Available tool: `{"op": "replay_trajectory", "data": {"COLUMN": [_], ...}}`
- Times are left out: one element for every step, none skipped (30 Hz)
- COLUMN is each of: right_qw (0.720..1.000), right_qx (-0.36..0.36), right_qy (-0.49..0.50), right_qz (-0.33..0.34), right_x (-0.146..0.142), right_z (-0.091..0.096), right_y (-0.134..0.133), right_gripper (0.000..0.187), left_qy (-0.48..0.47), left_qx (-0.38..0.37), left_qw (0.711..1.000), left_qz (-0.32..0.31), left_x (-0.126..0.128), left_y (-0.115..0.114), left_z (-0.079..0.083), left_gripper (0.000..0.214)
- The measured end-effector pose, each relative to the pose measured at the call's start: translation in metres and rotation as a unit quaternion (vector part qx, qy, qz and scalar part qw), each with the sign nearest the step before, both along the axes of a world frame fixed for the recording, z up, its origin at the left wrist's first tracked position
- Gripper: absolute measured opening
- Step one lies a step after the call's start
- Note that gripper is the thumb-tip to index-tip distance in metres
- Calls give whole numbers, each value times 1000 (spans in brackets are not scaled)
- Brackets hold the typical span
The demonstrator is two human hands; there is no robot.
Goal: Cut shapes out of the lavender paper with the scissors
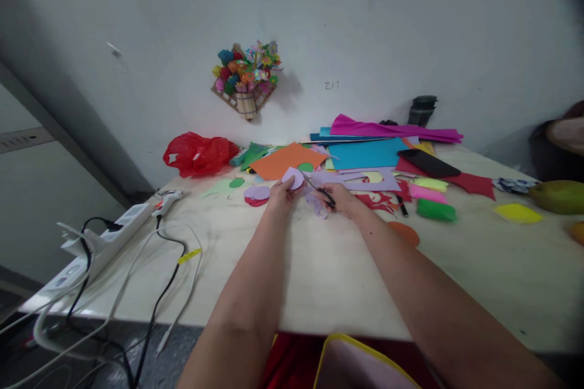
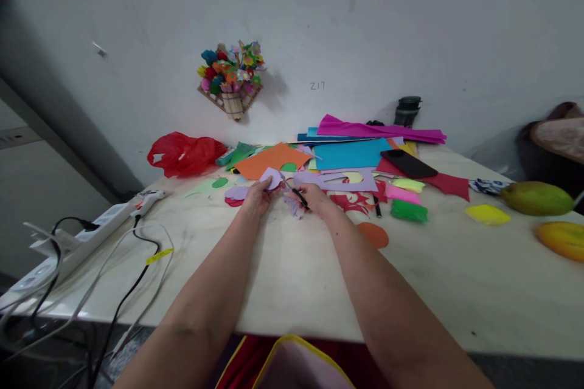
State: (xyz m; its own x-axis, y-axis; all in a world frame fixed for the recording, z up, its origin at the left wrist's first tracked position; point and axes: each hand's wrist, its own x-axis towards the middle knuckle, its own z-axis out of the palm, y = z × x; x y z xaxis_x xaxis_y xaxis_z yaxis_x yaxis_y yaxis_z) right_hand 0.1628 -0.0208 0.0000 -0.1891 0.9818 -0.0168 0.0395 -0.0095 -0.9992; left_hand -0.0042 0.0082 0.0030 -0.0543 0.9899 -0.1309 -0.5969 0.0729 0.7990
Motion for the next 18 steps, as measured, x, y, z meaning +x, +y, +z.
{"op": "replay_trajectory", "data": {"right_qw": [1000, 1000, 1000, 1000, 1000, 1000, 1000, 1000, 1000, 1000, 1000, 1000, 1000, 1000, 1000, 1000, 1000, 1000], "right_qx": [-1, -1, 0, 0, 0, 1, 0, -2, -6, -9, -12, -14, -15, -13, -12, -10, -8, -6], "right_qy": [1, 1, 0, -1, -3, -5, -6, -7, -8, -9, -9, -10, -10, -10, -10, -12, -15, -18], "right_qz": [0, -1, 0, 1, 4, 6, 6, 4, 2, -2, -3, -4, -3, -1, 2, 5, 8, 10], "right_x": [0, 0, 0, 0, 0, 0, 1, 1, 1, 1, 0, 0, 0, 0, 1, 1, 2, 2], "right_z": [0, -1, -1, -1, 0, 1, 2, 3, 4, 6, 7, 8, 8, 8, 7, 6, 5, 5], "right_y": [0, 0, 0, 0, -1, -1, -2, -3, -4, -5, -6, -7, -7, -7, -6, -6, -5, -4], "right_gripper": [27, 27, 28, 28, 28, 28, 28, 28, 28, 27, 27, 27, 27, 27, 27, 26, 26, 26], "left_qy": [0, 0, 1, 4, 7, 12, 17, 21, 25, 28, 30, 30, 30, 31, 32, 34, 38, 42], "left_qx": [0, -1, -1, -1, -1, -2, -3, -3, -3, -3, -2, -1, 0, 1, 0, 0, 1, 2], "left_qw": [1000, 1000, 1000, 1000, 1000, 1000, 1000, 1000, 999, 999, 999, 999, 999, 999, 999, 999, 999, 999], "left_qz": [0, -2, -5, -9, -12, -14, -17, -19, -21, -23, -25, -28, -30, -30, -30, -28, -27, -27], "left_x": [0, 0, -1, -1, 0, 0, 0, 1, 1, 2, 2, 3, 3, 3, 3, 3, 3, 3], "left_y": [0, 1, 1, 1, 1, 0, 0, 0, -1, -1, -1, -1, -1, -1, 0, 0, 0, 1], "left_z": [0, -1, -1, -1, -1, -1, -1, 0, 0, 0, 0, 0, -1, -1, -1, -2, -2, -3], "left_gripper": [28, 30, 30, 29, 28, 26, 25, 24, 23, 22, 21, 21, 22, 23, 23, 23, 22, 21]}}
